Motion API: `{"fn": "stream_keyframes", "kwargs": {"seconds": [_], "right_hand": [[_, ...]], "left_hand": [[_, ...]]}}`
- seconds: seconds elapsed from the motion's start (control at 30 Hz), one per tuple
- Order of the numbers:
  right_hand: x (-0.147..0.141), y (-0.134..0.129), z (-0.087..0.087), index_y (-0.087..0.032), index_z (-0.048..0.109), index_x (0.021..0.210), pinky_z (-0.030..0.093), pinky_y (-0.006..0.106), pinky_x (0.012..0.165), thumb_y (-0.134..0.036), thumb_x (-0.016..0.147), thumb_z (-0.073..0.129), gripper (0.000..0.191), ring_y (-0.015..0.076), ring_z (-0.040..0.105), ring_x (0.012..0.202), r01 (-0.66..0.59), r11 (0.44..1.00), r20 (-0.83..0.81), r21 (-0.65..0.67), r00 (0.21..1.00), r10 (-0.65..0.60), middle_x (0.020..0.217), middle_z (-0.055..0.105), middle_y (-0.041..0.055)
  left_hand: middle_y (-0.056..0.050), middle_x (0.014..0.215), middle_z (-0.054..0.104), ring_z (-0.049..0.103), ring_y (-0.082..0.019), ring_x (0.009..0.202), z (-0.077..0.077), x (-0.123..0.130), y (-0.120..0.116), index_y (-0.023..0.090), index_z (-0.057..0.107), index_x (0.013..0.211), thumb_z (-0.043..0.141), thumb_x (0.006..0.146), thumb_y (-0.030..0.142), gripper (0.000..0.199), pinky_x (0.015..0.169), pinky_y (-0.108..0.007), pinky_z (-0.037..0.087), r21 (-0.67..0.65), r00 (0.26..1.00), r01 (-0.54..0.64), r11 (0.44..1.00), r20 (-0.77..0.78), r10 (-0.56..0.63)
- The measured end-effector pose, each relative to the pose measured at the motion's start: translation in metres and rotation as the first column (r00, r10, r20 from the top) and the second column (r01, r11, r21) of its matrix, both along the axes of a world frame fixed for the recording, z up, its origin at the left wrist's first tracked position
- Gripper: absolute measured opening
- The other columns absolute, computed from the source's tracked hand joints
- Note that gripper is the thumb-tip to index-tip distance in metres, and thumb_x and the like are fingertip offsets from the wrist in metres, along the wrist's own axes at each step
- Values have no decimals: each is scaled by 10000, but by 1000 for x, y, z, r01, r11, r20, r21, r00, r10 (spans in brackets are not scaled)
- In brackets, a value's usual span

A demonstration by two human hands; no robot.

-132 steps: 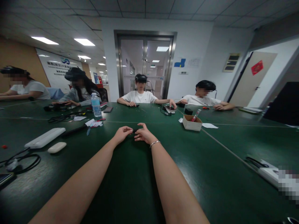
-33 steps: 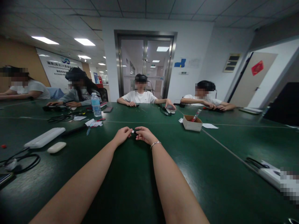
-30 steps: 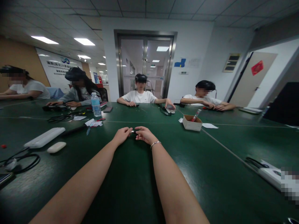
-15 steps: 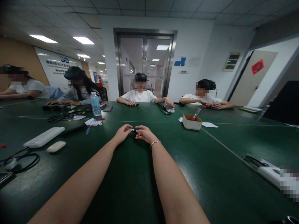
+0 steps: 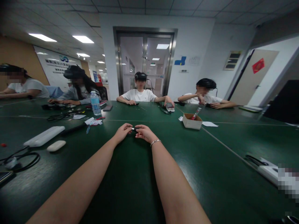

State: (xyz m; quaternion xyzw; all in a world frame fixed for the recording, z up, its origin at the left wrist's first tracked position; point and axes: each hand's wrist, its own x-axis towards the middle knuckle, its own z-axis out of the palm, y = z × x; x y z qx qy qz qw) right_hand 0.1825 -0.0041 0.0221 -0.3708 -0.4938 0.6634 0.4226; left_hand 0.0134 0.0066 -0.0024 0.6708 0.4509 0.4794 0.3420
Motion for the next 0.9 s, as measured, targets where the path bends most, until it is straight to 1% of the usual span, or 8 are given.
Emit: {"fn": "stream_keyframes", "kwargs": {"seconds": [0.13,0.27,0.47,0.6,0.73,0.77,0.83,0.9], "right_hand": [[-4,1,-1,-113,523,946,570,252,513,41,799,512,213,98,582,460,-18,999,68,29,998,16,603,575,-5],[-13,2,-4,-121,534,858,511,187,372,27,747,588,193,73,527,376,-42,984,289,176,957,-11,607,576,-17],[-27,-2,-5,-153,523,796,336,133,252,-92,683,700,219,66,427,285,-1,928,601,373,762,-240,404,460,-79],[-20,-18,12,-160,571,795,334,163,287,-140,616,742,248,72,448,319,-173,896,730,408,652,-207,518,535,-33],[21,-70,51,-195,654,762,410,196,446,-167,521,786,276,137,568,546,-437,738,810,514,530,-251,688,620,25],[39,-88,63,-211,669,791,428,214,482,-217,531,790,287,158,588,596,-455,731,826,508,498,-264,724,633,37],[87,-126,85,-253,682,851,461,254,531,-313,543,792,333,194,613,669,-432,777,866,458,416,-279,801,650,59],[151,-163,101,-282,686,844,482,271,537,-350,557,781,309,196,624,672,-257,838,852,482,361,-379,820,654,80]], "left_hand": [[-47,783,621,568,-137,687,3,-2,1,147,600,882,572,727,298,218,673,-266,452,10,1000,11,1000,-7,-11],[-65,807,637,578,-159,739,3,-5,1,139,623,890,594,722,340,263,713,-285,455,42,998,56,998,-29,-55],[-54,877,609,567,-138,678,1,-2,-1,164,620,857,626,690,400,289,641,-259,454,68,985,-32,997,-165,43],[-38,861,616,532,-81,487,8,-4,-11,167,547,884,572,743,358,239,497,-222,414,-76,988,24,997,-152,-35],[-57,915,626,524,-65,465,23,-32,-43,171,482,905,587,734,373,285,431,-187,358,-275,980,118,954,-121,-156],[-70,955,625,533,-67,487,28,-43,-55,173,476,914,587,732,392,306,429,-181,351,-333,976,148,931,-101,-191],[-90,1044,607,537,-66,516,37,-67,-83,177,481,917,587,721,432,338,419,-172,334,-451,965,194,871,-74,-253],[-87,1097,582,564,-79,579,47,-90,-111,182,497,914,603,698,457,366,437,-167,346,-533,961,198,823,-60,-270]]}}
